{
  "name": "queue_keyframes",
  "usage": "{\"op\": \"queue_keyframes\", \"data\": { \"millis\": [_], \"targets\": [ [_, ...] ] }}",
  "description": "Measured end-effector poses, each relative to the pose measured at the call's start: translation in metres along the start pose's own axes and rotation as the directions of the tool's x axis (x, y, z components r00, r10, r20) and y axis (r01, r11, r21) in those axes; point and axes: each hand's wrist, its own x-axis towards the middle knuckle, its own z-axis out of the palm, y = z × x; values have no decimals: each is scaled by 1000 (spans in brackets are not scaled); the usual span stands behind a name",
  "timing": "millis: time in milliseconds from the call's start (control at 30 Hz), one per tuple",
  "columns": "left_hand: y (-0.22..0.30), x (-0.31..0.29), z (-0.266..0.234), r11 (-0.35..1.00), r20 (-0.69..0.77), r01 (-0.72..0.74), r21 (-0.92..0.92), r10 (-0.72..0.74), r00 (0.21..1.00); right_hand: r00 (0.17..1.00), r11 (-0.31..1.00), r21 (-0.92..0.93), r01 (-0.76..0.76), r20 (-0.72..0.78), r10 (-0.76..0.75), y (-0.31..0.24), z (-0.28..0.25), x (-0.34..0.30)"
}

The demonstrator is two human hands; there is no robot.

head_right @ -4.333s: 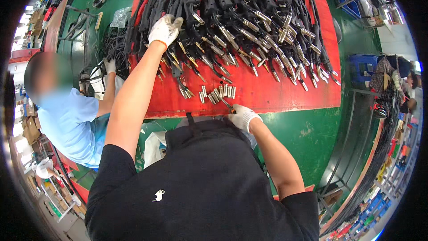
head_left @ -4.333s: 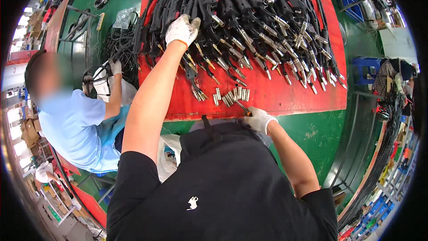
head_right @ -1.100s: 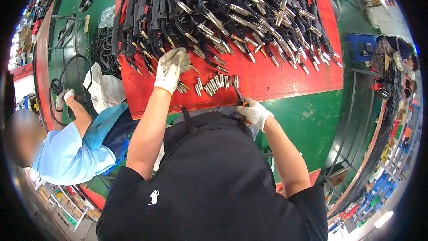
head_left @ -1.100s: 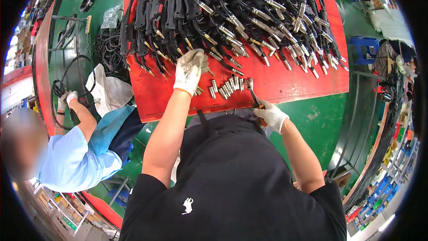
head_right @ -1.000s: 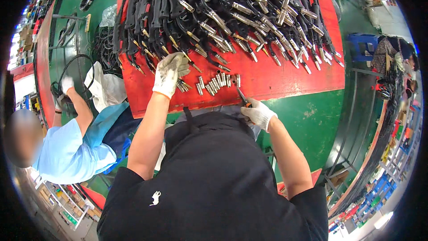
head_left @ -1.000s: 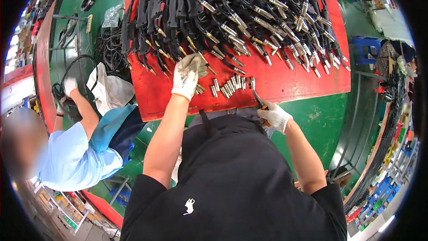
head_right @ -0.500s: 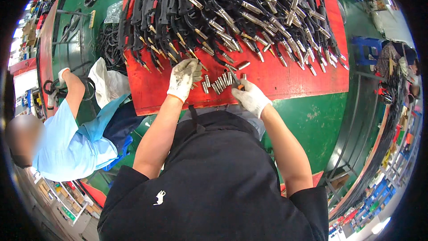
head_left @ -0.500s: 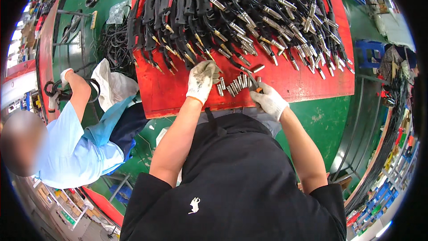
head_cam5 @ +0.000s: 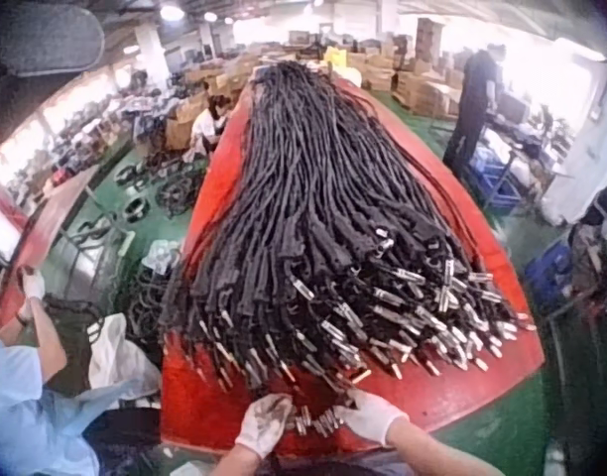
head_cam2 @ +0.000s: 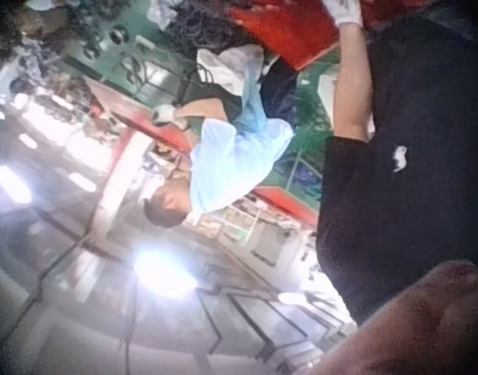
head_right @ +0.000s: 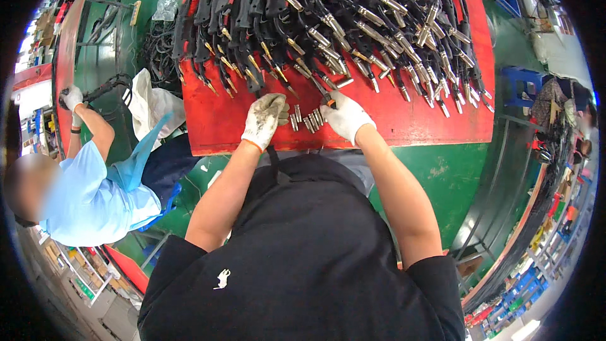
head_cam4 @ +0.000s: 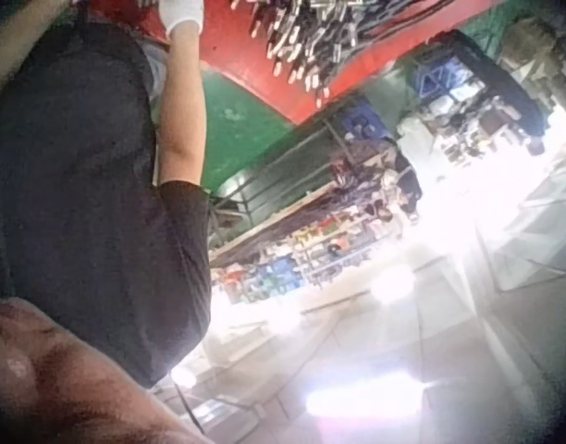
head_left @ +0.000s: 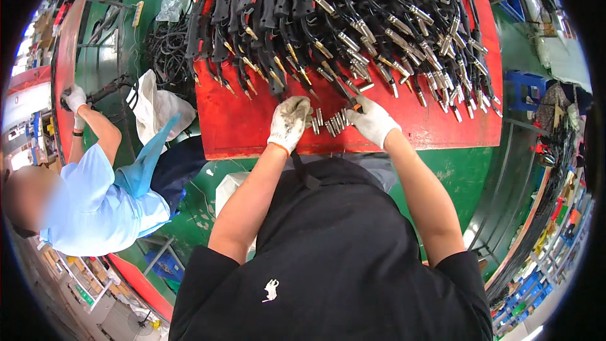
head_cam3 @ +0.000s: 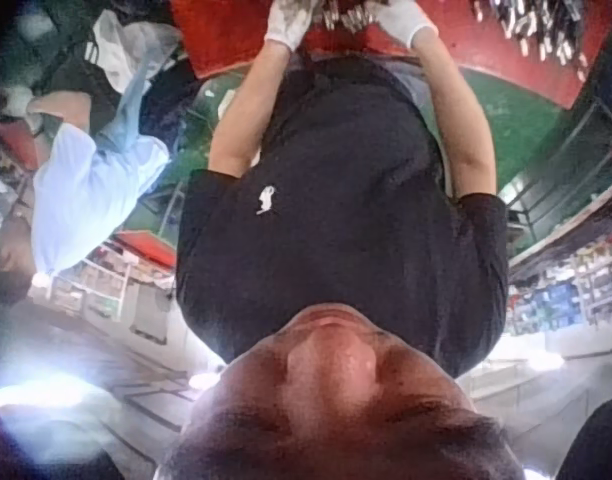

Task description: Assembling welding torch cable leads and connectors on a production line.

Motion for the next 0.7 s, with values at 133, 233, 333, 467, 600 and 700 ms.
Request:
{"op": "queue_keyframes", "data": {
  "millis": [133, 233, 333, 467, 600, 700],
  "targets": [
    [4, 2, 7, 688, 163, -454, 566, 446, 880, 995, 994, -59, -88, -56, 85, 11, -1, -19],
    [17, 3, 31, 554, 302, -456, 696, 350, 887, 989, 988, -79, -131, -72, 125, 39, 3, -29],
    [23, 7, 56, 312, 408, -493, 812, 302, 862, 982, 977, -113, -179, -87, 169, 47, 5, -35],
    [12, 23, 71, 185, 453, -507, 842, 266, 851, 975, 975, -57, -213, -75, 208, 44, 1, -40],
    [-9, 25, 53, 38, 438, -489, 872, 388, 811, 969, 968, 70, -241, -32, 244, 46, -3, -43],
    [-9, 15, 36, 29, 428, -467, 884, 351, 833, 980, 979, 58, -194, -45, 196, 46, -2, -41]
  ]
}}
